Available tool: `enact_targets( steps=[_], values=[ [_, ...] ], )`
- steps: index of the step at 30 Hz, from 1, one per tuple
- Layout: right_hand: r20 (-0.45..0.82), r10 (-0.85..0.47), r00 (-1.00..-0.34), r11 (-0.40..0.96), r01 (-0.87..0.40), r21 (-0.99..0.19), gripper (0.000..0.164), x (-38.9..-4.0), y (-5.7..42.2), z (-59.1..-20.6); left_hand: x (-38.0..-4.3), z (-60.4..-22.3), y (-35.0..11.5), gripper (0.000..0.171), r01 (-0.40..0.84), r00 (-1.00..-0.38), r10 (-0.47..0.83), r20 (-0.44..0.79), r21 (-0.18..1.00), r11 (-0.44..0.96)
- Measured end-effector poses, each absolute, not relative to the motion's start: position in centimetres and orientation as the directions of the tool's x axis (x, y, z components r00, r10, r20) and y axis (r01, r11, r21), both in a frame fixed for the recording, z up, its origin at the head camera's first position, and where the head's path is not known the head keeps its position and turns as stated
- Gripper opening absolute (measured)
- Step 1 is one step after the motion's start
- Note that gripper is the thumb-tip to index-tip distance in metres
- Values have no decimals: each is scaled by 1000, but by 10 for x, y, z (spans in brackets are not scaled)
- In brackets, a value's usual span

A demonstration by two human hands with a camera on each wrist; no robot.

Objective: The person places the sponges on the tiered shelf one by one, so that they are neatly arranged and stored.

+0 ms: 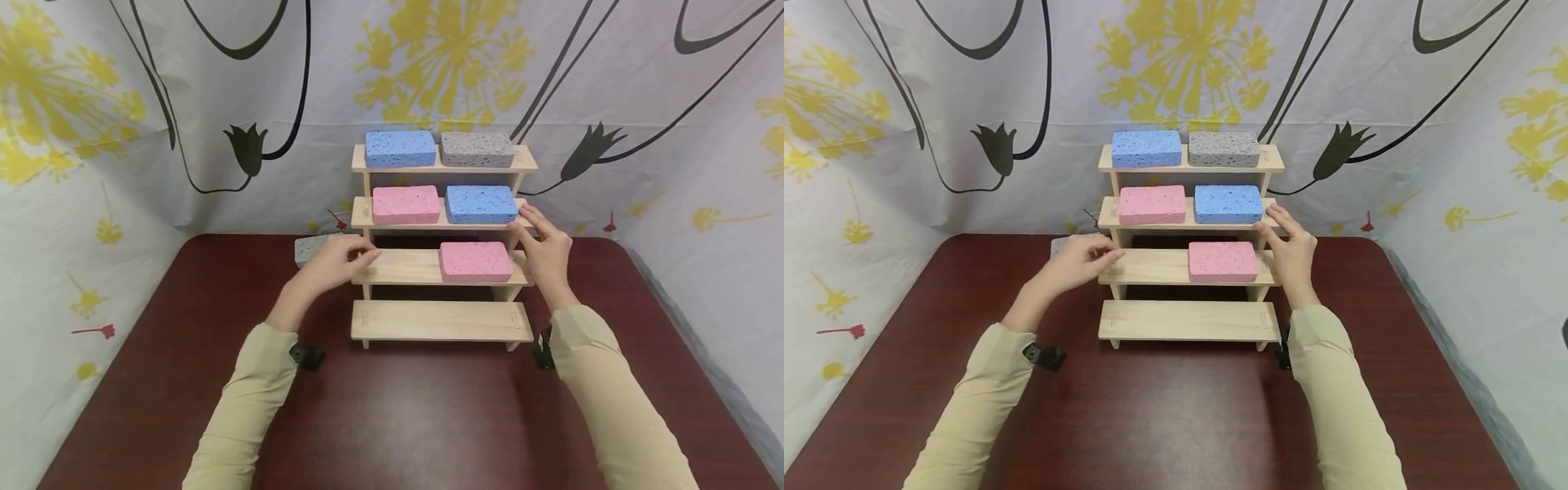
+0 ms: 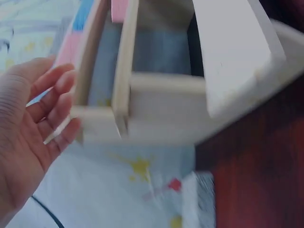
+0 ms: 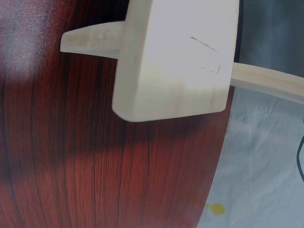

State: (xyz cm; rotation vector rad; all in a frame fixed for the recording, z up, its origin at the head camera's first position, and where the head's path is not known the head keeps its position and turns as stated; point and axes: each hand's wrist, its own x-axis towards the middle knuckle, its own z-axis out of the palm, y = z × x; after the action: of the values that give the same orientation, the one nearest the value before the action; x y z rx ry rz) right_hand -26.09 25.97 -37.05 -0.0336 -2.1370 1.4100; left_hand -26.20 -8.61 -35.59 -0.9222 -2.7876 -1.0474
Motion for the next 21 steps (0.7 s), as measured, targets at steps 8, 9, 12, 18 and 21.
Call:
enact_targets(
  steps=[8, 9, 12, 18, 21],
  values=[
    [452, 337, -826, 477, -264, -838, 39, -261, 261, -371, -281, -391, -126, 31, 351, -932, 314, 182, 669, 655],
    [453, 339, -825, 477, -264, -838, 38, -261, 262, -371, -284, -396, -129, 33, 325, -941, 296, 162, 668, 669],
    [460, 341, -820, 474, -272, -837, 37, -260, 261, -371, -293, -411, -139, 42, 265, -960, 258, 108, 650, 712],
    [461, 329, -824, 494, -265, -828, 38, -259, 258, -370, -307, -439, -155, 64, 161, -978, 209, -16, 585, 795],
    [469, 328, -820, 493, -275, -825, 38, -259, 259, -371, -313, -449, -160, 70, 152, -975, 216, -57, 536, 831]
  ],
)
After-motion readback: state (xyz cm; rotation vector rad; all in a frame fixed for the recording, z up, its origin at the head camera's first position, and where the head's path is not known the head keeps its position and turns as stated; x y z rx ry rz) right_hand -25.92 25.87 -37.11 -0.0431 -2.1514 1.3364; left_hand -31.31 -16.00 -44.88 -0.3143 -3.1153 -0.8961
